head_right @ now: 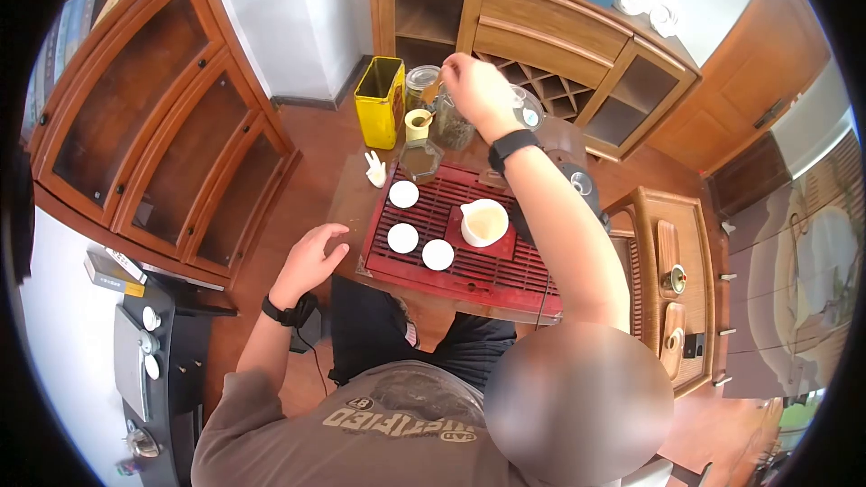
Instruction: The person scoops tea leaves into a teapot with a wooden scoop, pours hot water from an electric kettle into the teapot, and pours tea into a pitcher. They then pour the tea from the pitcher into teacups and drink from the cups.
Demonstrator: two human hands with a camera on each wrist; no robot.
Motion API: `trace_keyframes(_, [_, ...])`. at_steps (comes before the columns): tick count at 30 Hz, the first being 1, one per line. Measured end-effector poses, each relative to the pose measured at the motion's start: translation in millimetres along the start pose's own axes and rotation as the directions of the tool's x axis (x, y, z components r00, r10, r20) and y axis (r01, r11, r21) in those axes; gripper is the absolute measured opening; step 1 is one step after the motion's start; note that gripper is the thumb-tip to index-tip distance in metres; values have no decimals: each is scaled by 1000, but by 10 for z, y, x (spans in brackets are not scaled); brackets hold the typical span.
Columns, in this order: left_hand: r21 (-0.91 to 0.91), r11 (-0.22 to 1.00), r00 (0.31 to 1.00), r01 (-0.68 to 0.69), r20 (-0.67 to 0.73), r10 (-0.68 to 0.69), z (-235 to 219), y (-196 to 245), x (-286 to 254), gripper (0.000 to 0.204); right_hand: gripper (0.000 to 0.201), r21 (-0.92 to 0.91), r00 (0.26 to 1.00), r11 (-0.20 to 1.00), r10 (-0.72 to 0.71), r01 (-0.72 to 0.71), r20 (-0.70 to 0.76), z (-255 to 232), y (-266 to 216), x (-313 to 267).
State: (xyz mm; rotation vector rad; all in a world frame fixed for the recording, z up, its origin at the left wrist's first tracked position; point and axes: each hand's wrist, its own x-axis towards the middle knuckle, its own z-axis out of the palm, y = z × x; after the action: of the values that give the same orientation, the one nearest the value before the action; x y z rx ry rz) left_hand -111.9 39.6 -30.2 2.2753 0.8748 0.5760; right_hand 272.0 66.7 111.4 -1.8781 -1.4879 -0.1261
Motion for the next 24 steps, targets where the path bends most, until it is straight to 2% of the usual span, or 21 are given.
trace_keyframes(3, [26,999,1000,-27,-5,27,-20,94,13,29,28,-30,998,1000,5,-3,55,195,20,1])
trace_keyframes(9, [-48,999,1000,-3,5,3,-23,82,-126,28,27,-194,961,981,33,22,274,578,185,113])
trace_keyframes(13, [-45,999,1000,4,-7,-4,-75,36,-171,28,31,-245,961,970,61,7,268,641,193,93])
trace_keyframes(16, [-47,999,1000,2,4,-2,-66,-6,-176,28,34,-230,959,972,97,-34,267,560,141,94])
trace_keyframes(19, [-79,997,1000,-18,10,19,1,-36,-106,26,33,-222,963,975,73,-14,258,467,144,54])
trace_keyframes(22, [-71,995,997,-67,19,69,-8,-15,124,23,32,-160,974,987,9,29,227,132,-71,-73])
trace_keyframes(24, [-1,997,996,-83,32,83,-104,75,413,20,32,36,980,999,-23,16,198,-116,-238,-205])
